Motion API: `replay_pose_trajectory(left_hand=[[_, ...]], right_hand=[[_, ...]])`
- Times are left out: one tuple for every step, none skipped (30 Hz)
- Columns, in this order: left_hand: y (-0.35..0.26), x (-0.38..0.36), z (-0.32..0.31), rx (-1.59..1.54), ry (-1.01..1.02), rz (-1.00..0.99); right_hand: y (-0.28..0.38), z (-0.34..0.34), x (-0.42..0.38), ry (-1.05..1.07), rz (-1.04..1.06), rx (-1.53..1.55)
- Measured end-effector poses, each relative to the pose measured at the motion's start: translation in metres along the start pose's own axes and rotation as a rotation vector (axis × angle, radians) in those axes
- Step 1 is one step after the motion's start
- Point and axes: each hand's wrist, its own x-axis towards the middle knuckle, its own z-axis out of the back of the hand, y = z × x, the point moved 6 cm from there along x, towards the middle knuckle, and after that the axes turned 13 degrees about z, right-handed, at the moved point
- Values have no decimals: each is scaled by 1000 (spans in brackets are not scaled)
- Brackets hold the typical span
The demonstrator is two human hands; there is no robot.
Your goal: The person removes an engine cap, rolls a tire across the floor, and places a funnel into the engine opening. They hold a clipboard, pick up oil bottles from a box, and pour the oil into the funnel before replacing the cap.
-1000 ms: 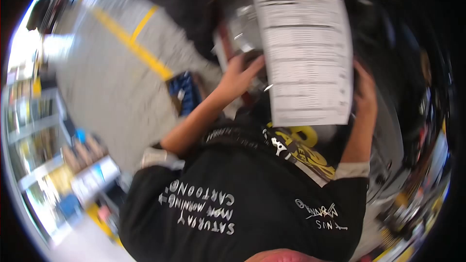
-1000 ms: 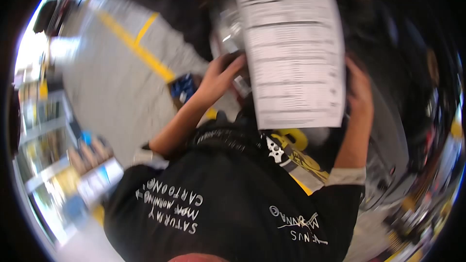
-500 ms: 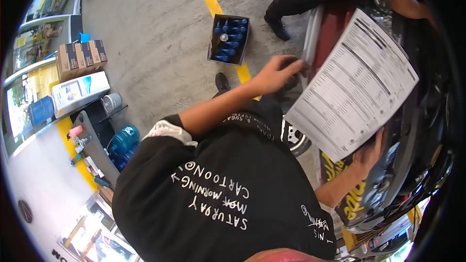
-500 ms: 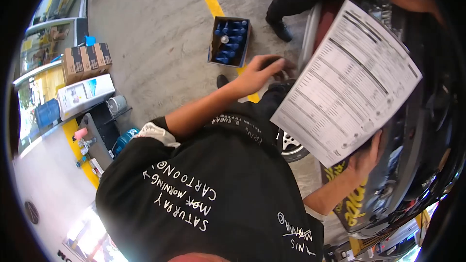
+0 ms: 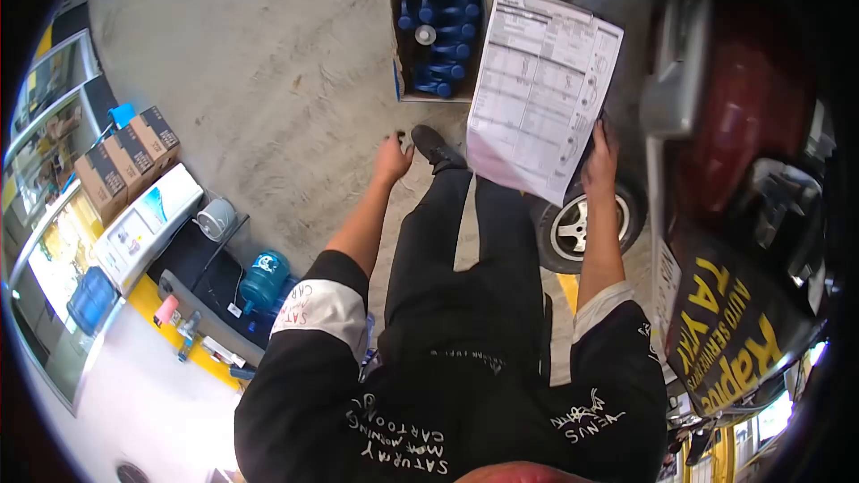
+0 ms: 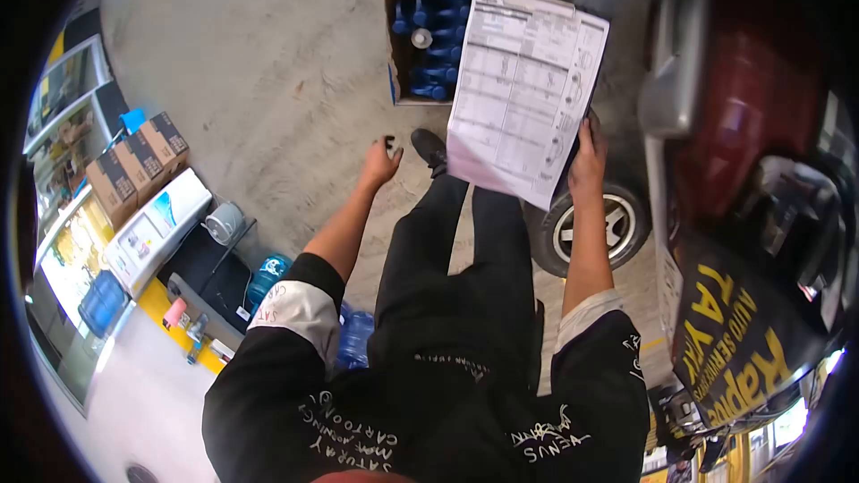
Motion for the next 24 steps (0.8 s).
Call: replay_pose_trajectory(left_hand=[[-2,32,-11,51,-32,-43],[-3,63,-24,100,-54,-86],[-9,92,-37,126,-87,-155],[-16,120,-49,148,-123,-222],[-23,145,-60,245,-142,-254],[-35,162,-71,345,-165,-294],[-40,179,-82,410,-158,-335],[-47,190,-88,458,-173,-382],[-46,206,-101,426,-130,-348],[-50,214,-106,414,-102,-275],[-53,220,-108,404,-77,-203],[-54,227,-111,411,-68,-210],[-53,233,-120,549,37,-227],[-51,234,-127,686,141,-242],[-48,238,-131,693,144,-251],[-45,241,-134,702,128,-281],[-42,242,-136,713,113,-309],[-41,243,-138,721,113,-317],[-41,241,-140,707,110,-360],[-41,239,-141,690,110,-399],[-39,244,-143,695,114,-403],[-42,251,-145,631,127,-458],[-44,255,-145,566,141,-509],[-47,255,-144,569,142,-513]], right_hand=[[-28,-5,17,-21,36,-10],[-56,-6,30,-43,67,-28],[-86,-6,43,-61,39,-47],[-111,-6,57,-76,64,-42],[-133,-6,65,-89,87,-36],[-152,0,69,-101,61,-44],[-167,1,73,-98,49,-30],[-181,2,75,-95,42,-15],[-193,5,73,-109,31,-21],[-202,8,72,-117,32,-50],[-209,10,69,-126,34,-77],[-217,13,66,-138,30,-77],[-224,17,62,-168,18,-73],[-230,20,58,-195,6,-69],[-234,22,54,-207,6,-67],[-239,25,51,-246,-2,-39],[-243,28,46,-284,-13,-10],[-245,29,43,-293,-11,-4],[-247,31,42,-292,6,9],[-248,32,39,-287,20,18],[-248,32,36,-294,18,20],[-248,32,35,-297,22,31],[-249,30,34,-298,25,43],[-250,29,33,-302,27,44]])
